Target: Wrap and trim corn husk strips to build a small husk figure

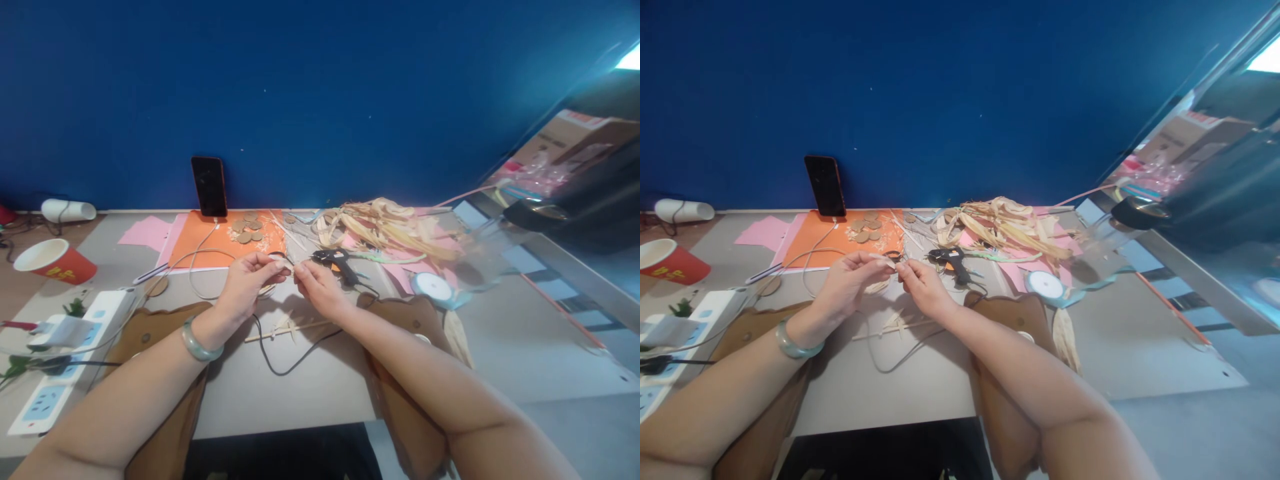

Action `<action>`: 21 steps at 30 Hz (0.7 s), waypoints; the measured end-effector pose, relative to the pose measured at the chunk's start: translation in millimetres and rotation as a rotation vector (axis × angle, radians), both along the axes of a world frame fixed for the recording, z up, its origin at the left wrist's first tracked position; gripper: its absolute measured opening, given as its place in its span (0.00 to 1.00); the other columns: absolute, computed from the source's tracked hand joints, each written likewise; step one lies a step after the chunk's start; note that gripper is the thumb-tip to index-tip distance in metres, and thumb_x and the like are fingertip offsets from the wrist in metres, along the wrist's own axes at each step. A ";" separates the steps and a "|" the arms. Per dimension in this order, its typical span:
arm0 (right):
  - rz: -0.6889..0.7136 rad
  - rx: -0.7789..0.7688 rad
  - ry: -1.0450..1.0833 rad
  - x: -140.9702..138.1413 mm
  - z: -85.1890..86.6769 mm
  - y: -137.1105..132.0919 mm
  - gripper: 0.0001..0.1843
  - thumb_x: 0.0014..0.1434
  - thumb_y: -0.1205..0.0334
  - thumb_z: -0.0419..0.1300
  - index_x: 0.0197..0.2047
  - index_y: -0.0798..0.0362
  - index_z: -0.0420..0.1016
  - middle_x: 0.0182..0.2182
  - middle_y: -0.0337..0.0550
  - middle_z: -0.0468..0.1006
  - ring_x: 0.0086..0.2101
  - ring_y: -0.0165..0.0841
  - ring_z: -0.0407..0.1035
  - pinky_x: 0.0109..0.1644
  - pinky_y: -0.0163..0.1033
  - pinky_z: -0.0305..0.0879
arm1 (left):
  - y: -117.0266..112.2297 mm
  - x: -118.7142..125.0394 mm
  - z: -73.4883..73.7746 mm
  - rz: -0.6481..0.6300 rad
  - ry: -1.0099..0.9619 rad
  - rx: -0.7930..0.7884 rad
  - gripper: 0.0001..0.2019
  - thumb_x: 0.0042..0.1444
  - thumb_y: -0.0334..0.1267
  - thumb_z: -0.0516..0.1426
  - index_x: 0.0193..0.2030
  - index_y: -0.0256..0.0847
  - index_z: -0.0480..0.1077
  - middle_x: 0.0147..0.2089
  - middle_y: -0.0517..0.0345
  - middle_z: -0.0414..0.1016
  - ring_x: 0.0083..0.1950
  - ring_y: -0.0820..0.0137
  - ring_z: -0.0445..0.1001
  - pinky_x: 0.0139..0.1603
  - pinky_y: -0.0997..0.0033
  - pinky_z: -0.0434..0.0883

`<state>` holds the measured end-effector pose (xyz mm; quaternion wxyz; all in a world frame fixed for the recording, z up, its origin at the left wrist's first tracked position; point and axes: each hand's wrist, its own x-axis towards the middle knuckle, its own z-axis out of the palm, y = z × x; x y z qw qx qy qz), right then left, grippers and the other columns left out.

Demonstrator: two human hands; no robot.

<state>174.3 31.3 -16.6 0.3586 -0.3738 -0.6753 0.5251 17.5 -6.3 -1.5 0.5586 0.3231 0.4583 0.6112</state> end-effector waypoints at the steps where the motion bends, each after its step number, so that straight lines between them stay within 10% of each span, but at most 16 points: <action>1: -0.007 -0.011 0.012 0.0 -0.6 0.3 0.28 0.59 0.36 0.51 0.25 0.53 0.63 0.16 0.33 0.61 0.19 0.24 0.54 0.23 0.33 0.49 | -0.2 -0.3 1.3 -0.004 0.000 -0.006 0.12 0.42 0.38 0.68 0.28 0.35 0.71 0.29 0.55 0.80 0.32 0.71 0.79 0.40 0.72 0.76; 11: -0.058 0.031 -0.001 4.1 9.2 -0.5 0.17 0.51 0.49 0.65 0.31 0.55 0.71 0.21 0.34 0.63 0.23 0.24 0.53 0.27 0.32 0.52 | 2.2 0.9 -8.8 -0.255 0.283 -0.035 0.09 0.40 0.32 0.65 0.27 0.37 0.68 0.22 0.60 0.74 0.23 0.74 0.72 0.28 0.74 0.70; 21: -0.031 0.026 0.010 3.6 10.0 0.9 0.14 0.53 0.53 0.61 0.26 0.55 0.67 0.22 0.35 0.63 0.24 0.25 0.53 0.28 0.32 0.53 | -1.2 -1.9 3.5 -0.122 0.256 0.040 0.08 0.44 0.37 0.65 0.29 0.37 0.71 0.26 0.60 0.73 0.27 0.74 0.73 0.33 0.74 0.71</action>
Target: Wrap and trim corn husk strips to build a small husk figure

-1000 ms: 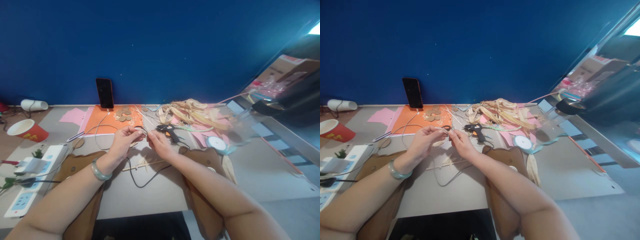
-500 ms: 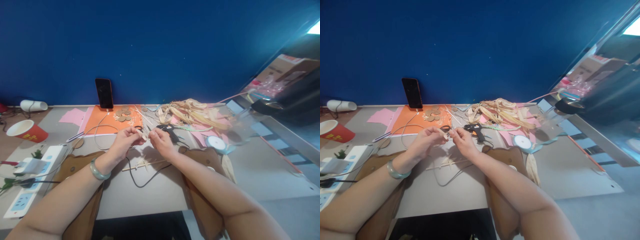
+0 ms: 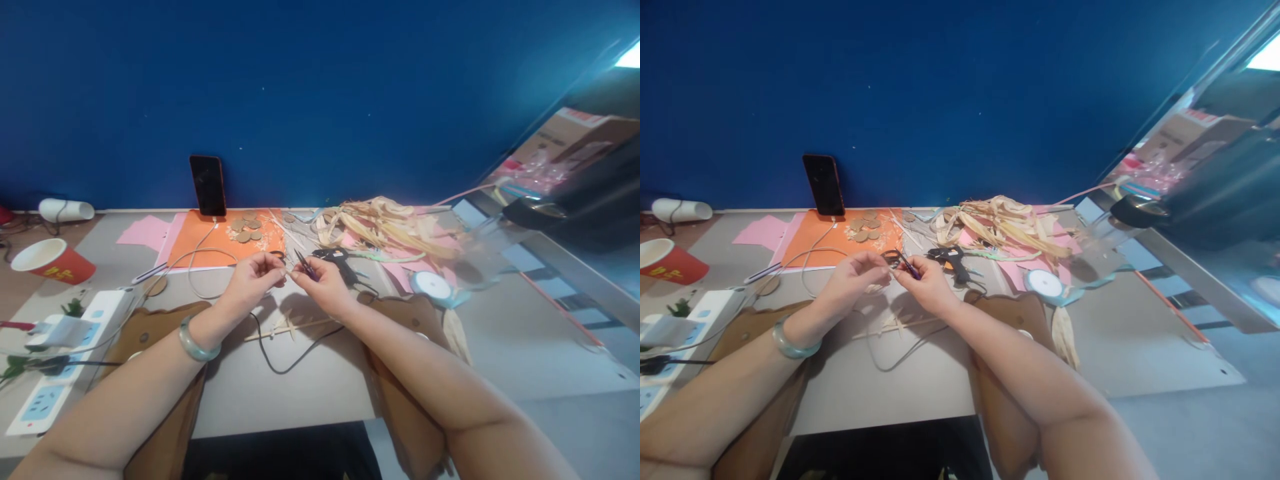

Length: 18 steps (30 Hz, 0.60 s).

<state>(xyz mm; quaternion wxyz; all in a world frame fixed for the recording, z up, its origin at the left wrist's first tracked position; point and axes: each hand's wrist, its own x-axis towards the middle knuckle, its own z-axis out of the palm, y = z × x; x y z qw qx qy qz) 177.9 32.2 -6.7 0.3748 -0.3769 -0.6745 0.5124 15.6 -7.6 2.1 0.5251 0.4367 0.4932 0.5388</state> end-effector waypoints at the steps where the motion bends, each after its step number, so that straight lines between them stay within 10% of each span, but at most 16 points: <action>1: 0.003 -0.003 0.002 0.1 0.6 -0.2 0.15 0.54 0.53 0.61 0.26 0.55 0.66 0.21 0.34 0.62 0.24 0.25 0.53 0.28 0.32 0.53 | -0.4 0.2 0.5 -0.002 -0.020 0.000 0.09 0.44 0.38 0.66 0.30 0.37 0.71 0.27 0.60 0.74 0.28 0.74 0.73 0.34 0.73 0.72; 18: 0.050 -0.043 0.065 -3.4 -12.5 -3.3 0.28 0.60 0.35 0.49 0.28 0.53 0.65 0.15 0.31 0.58 0.17 0.24 0.51 0.21 0.33 0.48 | 1.6 3.2 -1.1 0.059 -0.233 -0.038 0.12 0.44 0.40 0.67 0.26 0.36 0.70 0.28 0.57 0.77 0.29 0.75 0.76 0.37 0.74 0.74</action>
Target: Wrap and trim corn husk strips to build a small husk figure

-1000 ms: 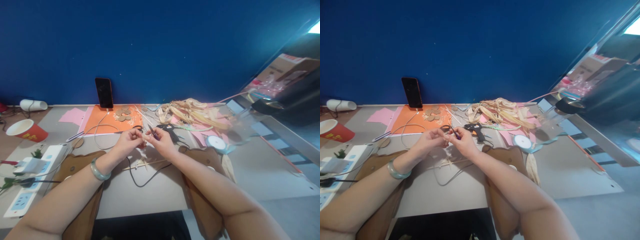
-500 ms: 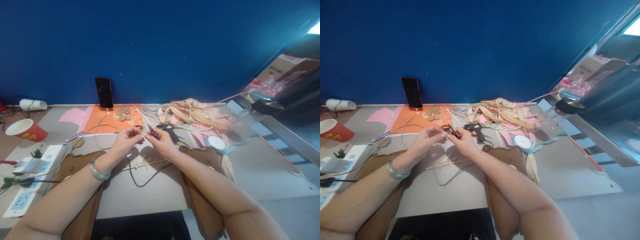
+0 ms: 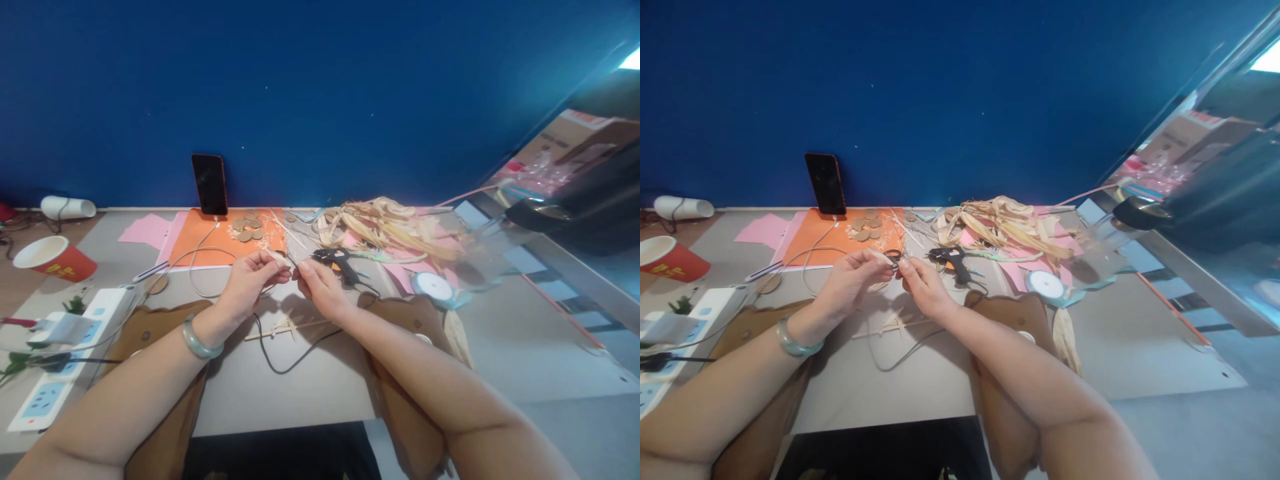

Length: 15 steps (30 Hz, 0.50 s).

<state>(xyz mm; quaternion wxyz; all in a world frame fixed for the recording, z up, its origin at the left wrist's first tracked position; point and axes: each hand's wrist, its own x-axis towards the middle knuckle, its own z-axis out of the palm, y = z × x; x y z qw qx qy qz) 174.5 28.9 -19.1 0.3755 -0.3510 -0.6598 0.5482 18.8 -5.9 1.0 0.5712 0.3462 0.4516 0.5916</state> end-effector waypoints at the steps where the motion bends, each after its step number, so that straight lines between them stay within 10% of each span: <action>1: 0.007 0.003 -0.008 -0.2 -0.4 -0.2 0.28 0.60 0.35 0.48 0.28 0.53 0.65 0.15 0.31 0.58 0.17 0.24 0.51 0.21 0.33 0.48 | 0.1 0.2 -1.0 0.005 0.004 0.004 0.12 0.44 0.40 0.67 0.26 0.35 0.70 0.28 0.57 0.77 0.28 0.74 0.76 0.37 0.73 0.74; 15: 0.013 0.019 -0.052 -1.3 -2.9 2.8 0.28 0.60 0.36 0.49 0.27 0.53 0.65 0.16 0.32 0.60 0.19 0.25 0.54 0.23 0.32 0.50 | -0.1 2.2 -6.4 0.053 0.031 -0.002 0.13 0.43 0.40 0.68 0.26 0.35 0.70 0.27 0.57 0.77 0.29 0.74 0.77 0.38 0.73 0.75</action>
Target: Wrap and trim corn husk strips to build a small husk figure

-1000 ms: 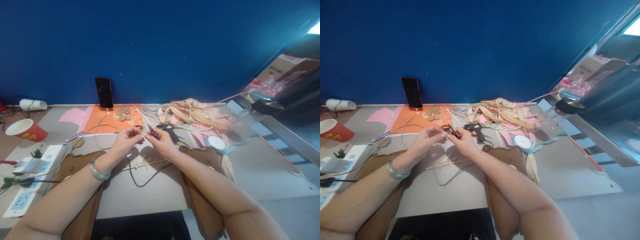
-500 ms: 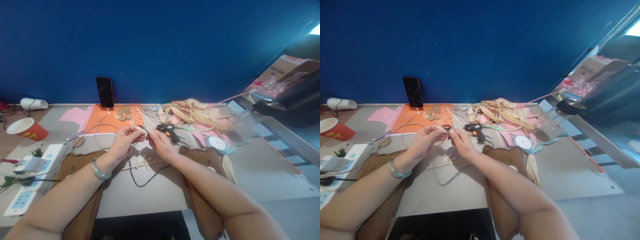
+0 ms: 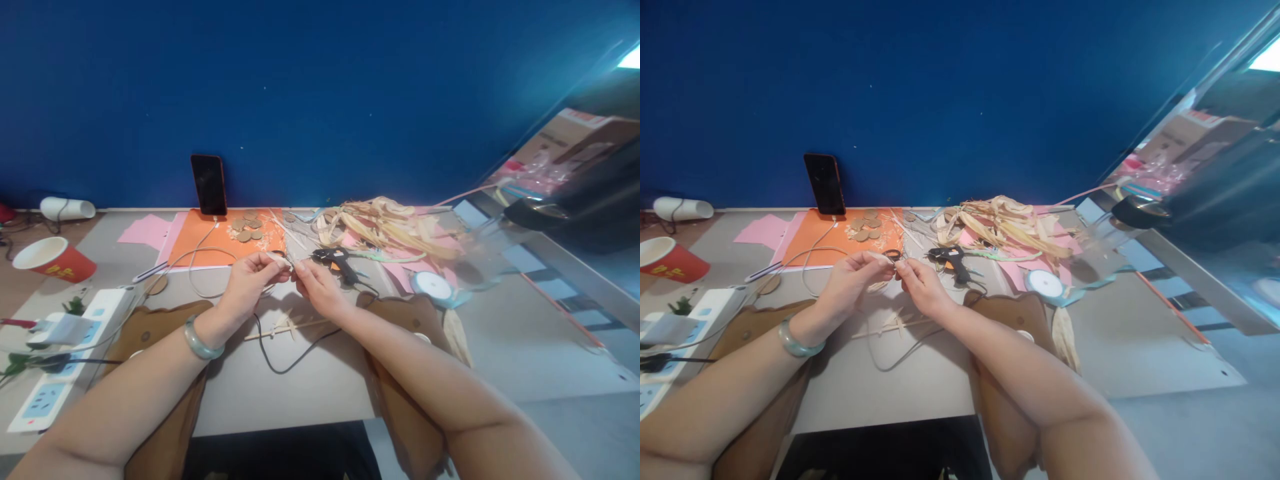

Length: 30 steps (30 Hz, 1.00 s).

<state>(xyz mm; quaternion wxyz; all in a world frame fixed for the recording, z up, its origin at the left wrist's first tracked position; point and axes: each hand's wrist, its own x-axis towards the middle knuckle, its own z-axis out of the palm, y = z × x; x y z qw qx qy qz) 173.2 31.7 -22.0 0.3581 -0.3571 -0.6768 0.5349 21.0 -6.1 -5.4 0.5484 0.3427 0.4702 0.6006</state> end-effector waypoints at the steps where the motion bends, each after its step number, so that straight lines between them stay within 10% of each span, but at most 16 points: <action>1: 0.000 0.002 -0.005 0.0 0.0 0.1 0.28 0.60 0.36 0.49 0.27 0.53 0.65 0.16 0.32 0.60 0.19 0.25 0.54 0.23 0.32 0.50 | -0.1 0.0 0.3 0.001 0.000 -0.002 0.13 0.43 0.40 0.68 0.25 0.35 0.70 0.26 0.57 0.77 0.29 0.74 0.77 0.38 0.73 0.75; 30: 0.021 -0.078 0.036 0.6 3.5 1.2 0.28 0.60 0.36 0.48 0.24 0.53 0.61 0.14 0.31 0.57 0.16 0.23 0.50 0.20 0.31 0.46 | -2.7 -0.5 5.6 -0.102 0.061 -0.008 0.12 0.48 0.43 0.63 0.26 0.35 0.71 0.27 0.56 0.77 0.29 0.72 0.76 0.38 0.71 0.75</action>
